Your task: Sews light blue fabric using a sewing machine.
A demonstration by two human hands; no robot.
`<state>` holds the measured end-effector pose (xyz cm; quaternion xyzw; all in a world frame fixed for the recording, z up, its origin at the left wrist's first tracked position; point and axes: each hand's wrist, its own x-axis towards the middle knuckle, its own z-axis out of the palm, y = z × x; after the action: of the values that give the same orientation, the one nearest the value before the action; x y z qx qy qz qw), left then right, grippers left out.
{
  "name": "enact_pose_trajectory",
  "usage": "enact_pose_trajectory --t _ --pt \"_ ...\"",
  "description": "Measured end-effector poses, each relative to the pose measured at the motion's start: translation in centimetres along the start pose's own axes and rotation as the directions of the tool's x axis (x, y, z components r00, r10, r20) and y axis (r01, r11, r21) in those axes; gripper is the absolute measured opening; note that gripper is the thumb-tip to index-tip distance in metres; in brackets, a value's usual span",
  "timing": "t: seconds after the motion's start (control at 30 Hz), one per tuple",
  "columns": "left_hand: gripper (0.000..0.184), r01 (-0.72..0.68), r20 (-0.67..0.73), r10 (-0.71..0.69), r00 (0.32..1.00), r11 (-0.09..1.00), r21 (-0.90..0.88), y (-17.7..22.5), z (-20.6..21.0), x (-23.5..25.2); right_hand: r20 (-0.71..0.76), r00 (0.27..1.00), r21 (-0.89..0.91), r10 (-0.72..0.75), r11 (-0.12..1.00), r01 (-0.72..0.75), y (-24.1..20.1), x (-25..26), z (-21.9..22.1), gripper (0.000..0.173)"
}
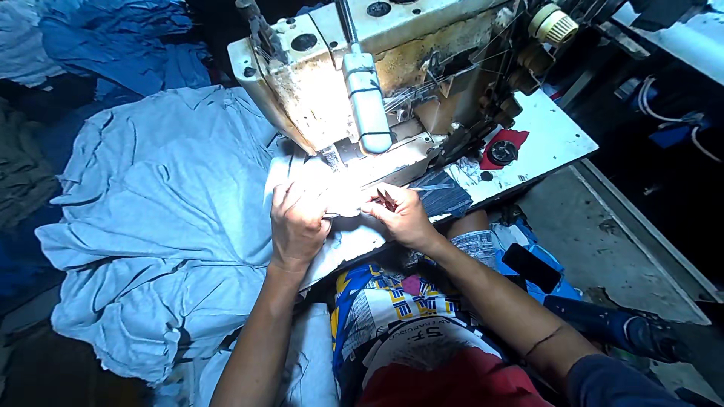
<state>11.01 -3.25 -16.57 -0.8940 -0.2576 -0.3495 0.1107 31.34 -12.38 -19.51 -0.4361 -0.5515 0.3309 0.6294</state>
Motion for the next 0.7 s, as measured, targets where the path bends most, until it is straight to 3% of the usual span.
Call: enact_pose_trajectory --t 0.33,0.47,0.53,0.6,0.7 --pt "0.012 -0.033 0.088 0.032 0.996 0.999 0.006 -2.5 0.3 1.0 -0.037 0.999 -0.050 -0.025 0.998 0.023 1.0 1.2 0.8 0.010" --pt "0.023 0.015 0.103 -0.016 0.995 1.000 0.013 -2.2 -0.1 1.1 -0.033 0.997 -0.102 -0.069 0.993 0.065 1.2 1.8 1.4 0.016" --pt "0.022 0.010 0.127 -0.002 0.992 0.998 -0.065 -1.6 -0.4 1.4 -0.031 0.995 -0.120 -0.094 0.989 0.089 1.5 1.9 1.5 0.016" --pt "0.021 -0.014 0.228 0.053 0.972 0.985 -0.171 -1.1 -1.1 1.6 -0.031 0.993 -0.129 -0.110 0.986 0.105 1.7 2.0 1.5 0.015" --pt "0.039 -0.040 0.400 0.106 0.910 0.985 -0.170 -1.6 -3.6 1.2 -0.008 0.994 -0.143 -0.105 0.984 0.103 1.9 1.8 1.3 0.015"
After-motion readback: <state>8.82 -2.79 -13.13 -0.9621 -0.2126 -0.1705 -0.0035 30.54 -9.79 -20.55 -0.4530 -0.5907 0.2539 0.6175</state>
